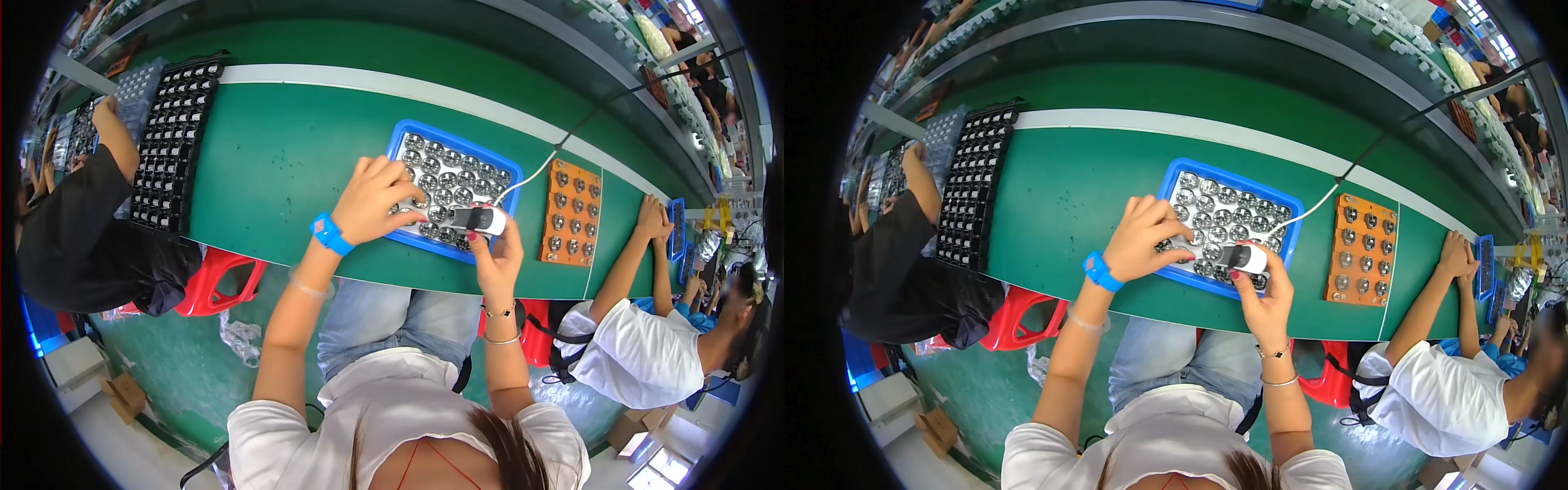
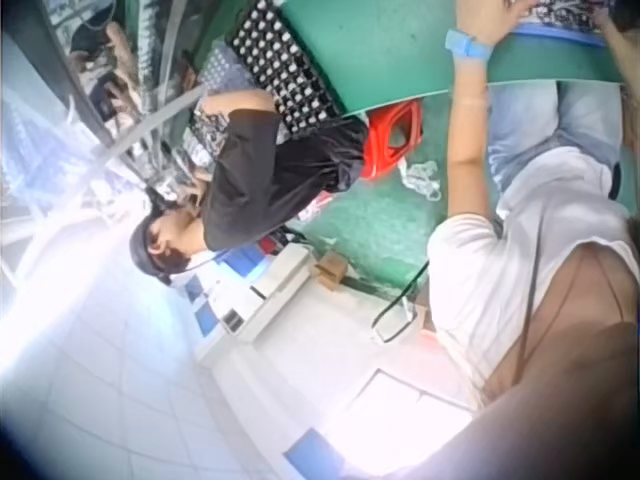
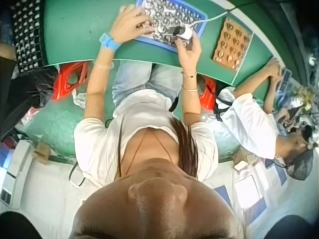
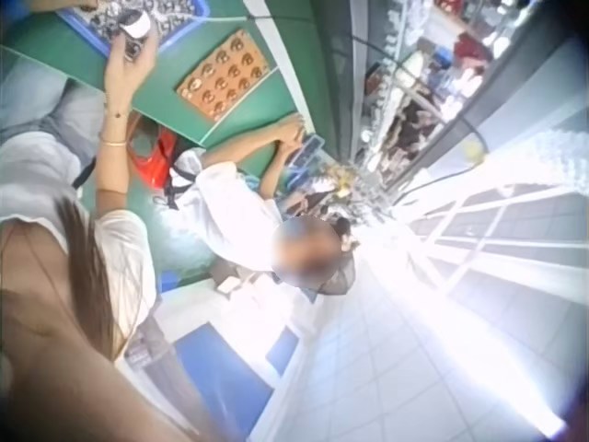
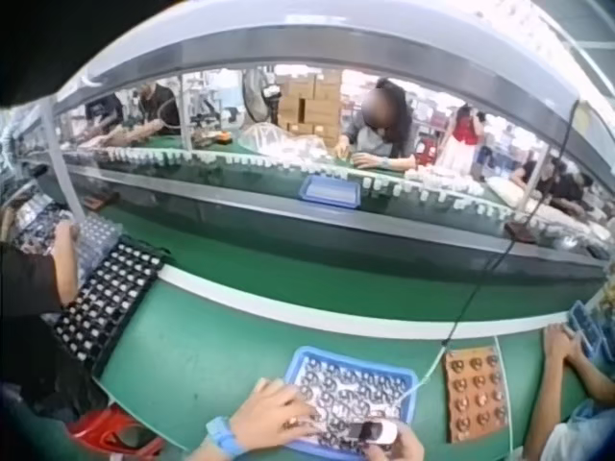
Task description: Inspecting and testing small electronic components using a handheld probe on an assembly line.
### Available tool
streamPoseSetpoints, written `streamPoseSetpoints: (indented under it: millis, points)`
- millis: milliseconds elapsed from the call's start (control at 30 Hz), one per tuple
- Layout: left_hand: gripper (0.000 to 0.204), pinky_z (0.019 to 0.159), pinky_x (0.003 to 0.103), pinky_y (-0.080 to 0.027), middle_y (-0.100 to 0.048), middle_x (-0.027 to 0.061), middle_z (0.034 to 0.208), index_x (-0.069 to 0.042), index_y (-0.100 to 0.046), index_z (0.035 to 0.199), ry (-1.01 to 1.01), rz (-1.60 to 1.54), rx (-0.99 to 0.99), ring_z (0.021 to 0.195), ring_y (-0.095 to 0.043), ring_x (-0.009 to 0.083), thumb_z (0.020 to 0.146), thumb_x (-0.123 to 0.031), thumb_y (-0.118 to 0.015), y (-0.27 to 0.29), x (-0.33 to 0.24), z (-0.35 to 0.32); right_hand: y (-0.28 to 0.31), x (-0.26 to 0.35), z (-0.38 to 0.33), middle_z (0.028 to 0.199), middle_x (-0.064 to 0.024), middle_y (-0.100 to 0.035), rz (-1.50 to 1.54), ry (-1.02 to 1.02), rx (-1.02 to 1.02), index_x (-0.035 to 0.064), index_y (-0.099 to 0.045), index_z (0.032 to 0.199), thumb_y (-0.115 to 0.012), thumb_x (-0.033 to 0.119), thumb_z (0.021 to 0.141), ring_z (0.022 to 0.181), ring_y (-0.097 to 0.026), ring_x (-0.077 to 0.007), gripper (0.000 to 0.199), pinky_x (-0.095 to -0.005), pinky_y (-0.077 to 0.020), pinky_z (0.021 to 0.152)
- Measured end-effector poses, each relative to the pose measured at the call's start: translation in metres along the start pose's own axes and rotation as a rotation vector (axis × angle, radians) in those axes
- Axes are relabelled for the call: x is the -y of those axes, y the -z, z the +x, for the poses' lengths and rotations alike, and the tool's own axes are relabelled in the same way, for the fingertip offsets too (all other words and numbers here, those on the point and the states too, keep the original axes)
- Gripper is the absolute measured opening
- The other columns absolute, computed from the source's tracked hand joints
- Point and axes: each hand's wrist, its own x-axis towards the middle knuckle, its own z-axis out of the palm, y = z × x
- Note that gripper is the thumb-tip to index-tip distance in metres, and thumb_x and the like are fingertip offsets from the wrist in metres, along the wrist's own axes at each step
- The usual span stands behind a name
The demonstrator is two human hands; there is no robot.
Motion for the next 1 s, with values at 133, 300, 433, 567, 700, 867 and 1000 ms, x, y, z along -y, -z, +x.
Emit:
streamPoseSetpoints:
  millis: [133,300,433,567,700,867,1000]
  points:
    - [0.015,0.076,0.034,-0.032,-0.043,-0.001,0.077,-0.018,-0.069,0.077,-0.035,0.048,0.099,0.08,-0.045,0.0184,0.068,-0.027,-0.076,0.006,0.001,-0.012,-0.002,-0.001,-0.003,0.111,-0.0095,-0.063,-0.176,0.013,0.155,-0.0002,-0.058,0.113,-0.069,0.001,0.079,0.104,-0.057,-0.0171,0.036,-0.0293,-0.042,0.092]
    - [0.013,0.074,0.033,-0.031,-0.041,-0.0025,0.075,-0.019,-0.07,0.075,-0.07,-0.005,0.006,0.077,-0.044,0.0172,0.067,-0.026,-0.076,0.002,-0.007,-0.013,-0.013,0.003,-0.002,0.104,-0.0118,-0.064,-0.262,0.077,0.19,0.0051,-0.064,0.11,-0.067,0.0,0.07,0.099,-0.058,-0.0289,0.041,-0.0352,-0.0443,0.09]
    - [0.014,0.073,0.032,-0.03,-0.039,-0.0029,0.074,-0.019,-0.07,0.074,-0.077,-0.031,-0.06,0.075,-0.042,0.0163,0.065,-0.027,-0.077,0.004,-0.014,-0.012,-0.017,0.005,-0.004,0.104,-0.0122,-0.064,-0.243,0.056,0.181,0.005,-0.064,0.11,-0.066,0.0,0.07,0.098,-0.058,-0.0294,0.04,-0.0361,-0.0439,0.091]
    - [0.014,0.073,0.032,-0.03,-0.039,-0.003,0.074,-0.018,-0.07,0.074,-0.078,-0.028,-0.057,0.075,-0.042,0.0164,0.066,-0.026,-0.077,0.005,-0.013,-0.013,-0.016,0.001,-0.006,0.102,-0.0129,-0.064,-0.226,0.024,0.142,0.0044,-0.064,0.11,-0.068,0.001,0.072,0.097,-0.059,-0.0282,0.038,-0.034,-0.0442,0.089]
    - [0.015,0.074,0.033,-0.031,-0.041,-0.0019,0.076,-0.018,-0.072,0.077,-0.058,-0.021,0.026,0.077,-0.043,0.0178,0.067,-0.026,-0.077,0.003,-0.007,-0.016,-0.013,-0.006,-0.008,0.108,-0.0067,-0.058,0.042,-0.046,-0.037,-0.0045,-0.052,0.118,-0.065,0.003,0.086,0.099,-0.054,-0.0147,0.036,-0.0277,-0.0429,0.088]
    - [0.02,0.076,0.034,-0.032,-0.044,0.0002,0.078,-0.018,-0.073,0.084,0.001,0.004,0.011,0.08,-0.044,0.0202,0.067,-0.027,-0.077,0.015,-0.001,-0.021,-0.007,-0.001,0.006,0.108,-0.0084,-0.061,0.033,-0.031,-0.007,-0.0034,-0.054,0.118,-0.066,0.003,0.083,0.1,-0.056,-0.0156,0.037,-0.0283,-0.0433,0.089]
    - [0.019,0.075,0.034,-0.033,-0.046,0.0004,0.078,-0.018,-0.073,0.085,0.031,0.118,0.019,0.08,-0.044,0.0211,0.067,-0.024,-0.076,0.025,0.015,-0.023,-0.014,-0.002,0.012,0.107,-0.011,-0.064,-0.115,-0.003,0.1,0.0,-0.059,0.116,-0.069,0.003,0.078,0.099,-0.059,-0.0181,0.039,-0.0293,-0.0452,0.087]
